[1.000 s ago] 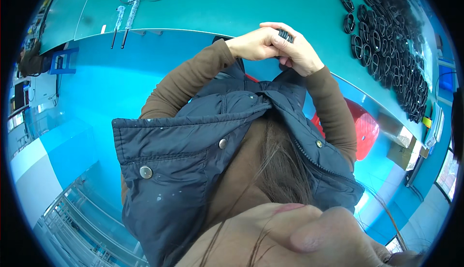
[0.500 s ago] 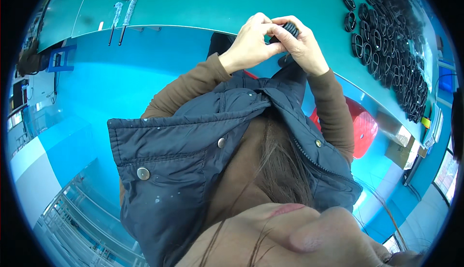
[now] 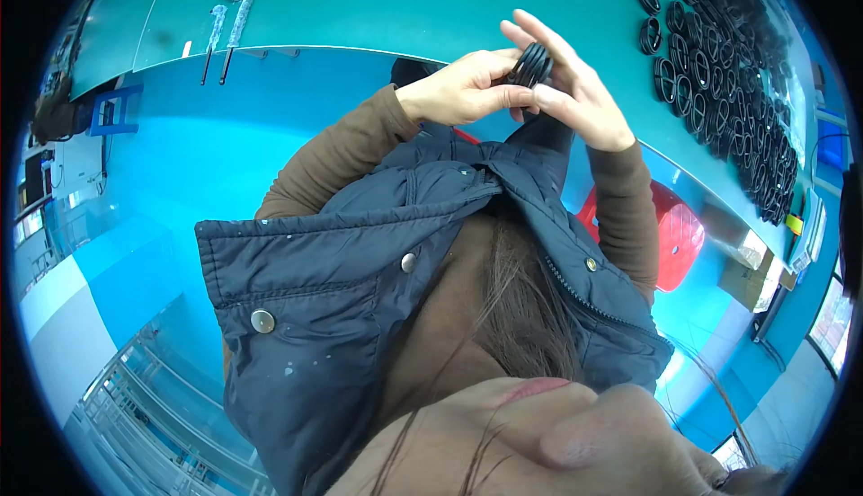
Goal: The person coils individual cables by hand, secures each coiled cable with a rubber band, and places the bundled cables into a pile on the table.
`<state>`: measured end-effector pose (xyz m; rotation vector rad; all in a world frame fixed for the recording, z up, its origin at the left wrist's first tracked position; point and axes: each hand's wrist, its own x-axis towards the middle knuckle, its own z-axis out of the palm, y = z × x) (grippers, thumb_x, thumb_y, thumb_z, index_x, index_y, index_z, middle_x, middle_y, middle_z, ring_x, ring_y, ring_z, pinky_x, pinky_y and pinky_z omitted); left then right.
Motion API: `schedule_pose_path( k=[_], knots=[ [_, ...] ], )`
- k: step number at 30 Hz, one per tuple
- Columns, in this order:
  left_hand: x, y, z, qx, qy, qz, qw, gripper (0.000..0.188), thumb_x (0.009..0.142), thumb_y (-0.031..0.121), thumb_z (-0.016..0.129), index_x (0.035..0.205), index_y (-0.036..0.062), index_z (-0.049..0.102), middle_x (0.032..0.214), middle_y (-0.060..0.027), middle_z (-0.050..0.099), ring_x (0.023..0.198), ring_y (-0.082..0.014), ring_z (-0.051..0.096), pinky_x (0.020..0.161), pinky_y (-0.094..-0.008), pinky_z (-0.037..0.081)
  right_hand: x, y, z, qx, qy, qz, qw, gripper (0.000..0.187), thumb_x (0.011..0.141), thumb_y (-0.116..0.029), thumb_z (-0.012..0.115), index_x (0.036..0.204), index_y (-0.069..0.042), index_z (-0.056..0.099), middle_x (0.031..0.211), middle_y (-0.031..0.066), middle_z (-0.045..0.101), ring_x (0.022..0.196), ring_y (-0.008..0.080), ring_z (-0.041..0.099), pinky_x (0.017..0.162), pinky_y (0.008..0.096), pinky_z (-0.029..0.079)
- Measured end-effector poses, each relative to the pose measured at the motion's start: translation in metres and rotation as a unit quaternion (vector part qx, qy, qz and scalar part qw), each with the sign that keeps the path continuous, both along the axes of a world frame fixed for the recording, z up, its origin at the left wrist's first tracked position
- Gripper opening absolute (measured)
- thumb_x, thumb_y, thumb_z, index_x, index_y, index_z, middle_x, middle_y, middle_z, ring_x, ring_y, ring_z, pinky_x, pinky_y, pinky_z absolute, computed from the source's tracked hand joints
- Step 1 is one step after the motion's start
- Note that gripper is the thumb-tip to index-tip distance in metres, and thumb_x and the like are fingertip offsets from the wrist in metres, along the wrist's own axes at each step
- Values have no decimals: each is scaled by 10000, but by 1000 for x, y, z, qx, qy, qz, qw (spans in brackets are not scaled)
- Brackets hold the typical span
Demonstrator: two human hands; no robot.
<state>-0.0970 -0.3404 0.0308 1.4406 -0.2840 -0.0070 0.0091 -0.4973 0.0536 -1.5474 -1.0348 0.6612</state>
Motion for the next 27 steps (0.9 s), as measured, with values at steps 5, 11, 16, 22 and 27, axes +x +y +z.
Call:
schedule_pose_path(
  k=[5,11,16,22,27],
  knots=[
    [0,-2,6,-23,46,-15,999,154,942,107,575,1039,-12,588,910,-78,613,777,-148,615,691,-265,538,3,-9,-6,68,-89,-59,992,515,809,16,570,1319,-40,525,1235,180,609,1100,293,608,867,316,495],
    [3,-5,-6,41,30,13,999,172,959,130,553,1029,-23,592,902,-85,623,790,-157,630,719,-270,540,-12,1,-13,57,-272,-156,948,550,781,150,444,1281,-40,569,1101,153,680,878,238,686,701,265,560],
    [3,-8,-8,28,36,28,999,187,967,152,545,1017,-19,601,888,-90,633,806,-160,637,741,-273,540,-18,4,-14,48,-157,-186,969,539,789,145,411,1270,-34,576,1089,150,685,849,230,687,702,260,561],
    [-6,-10,-6,-12,42,32,999,185,972,156,535,1002,-13,605,885,-93,643,815,-157,636,738,-272,539,-9,0,-5,64,94,-85,990,473,805,90,468,1249,-25,584,1137,165,665,871,227,676,686,244,545],
    [-5,-15,-1,13,18,51,998,151,950,112,537,969,-28,590,843,-101,635,740,-162,630,668,-269,533,-6,3,-10,129,184,-45,973,476,812,18,524,1287,-5,539,1217,205,613,954,237,655,745,257,548]
  ],
)
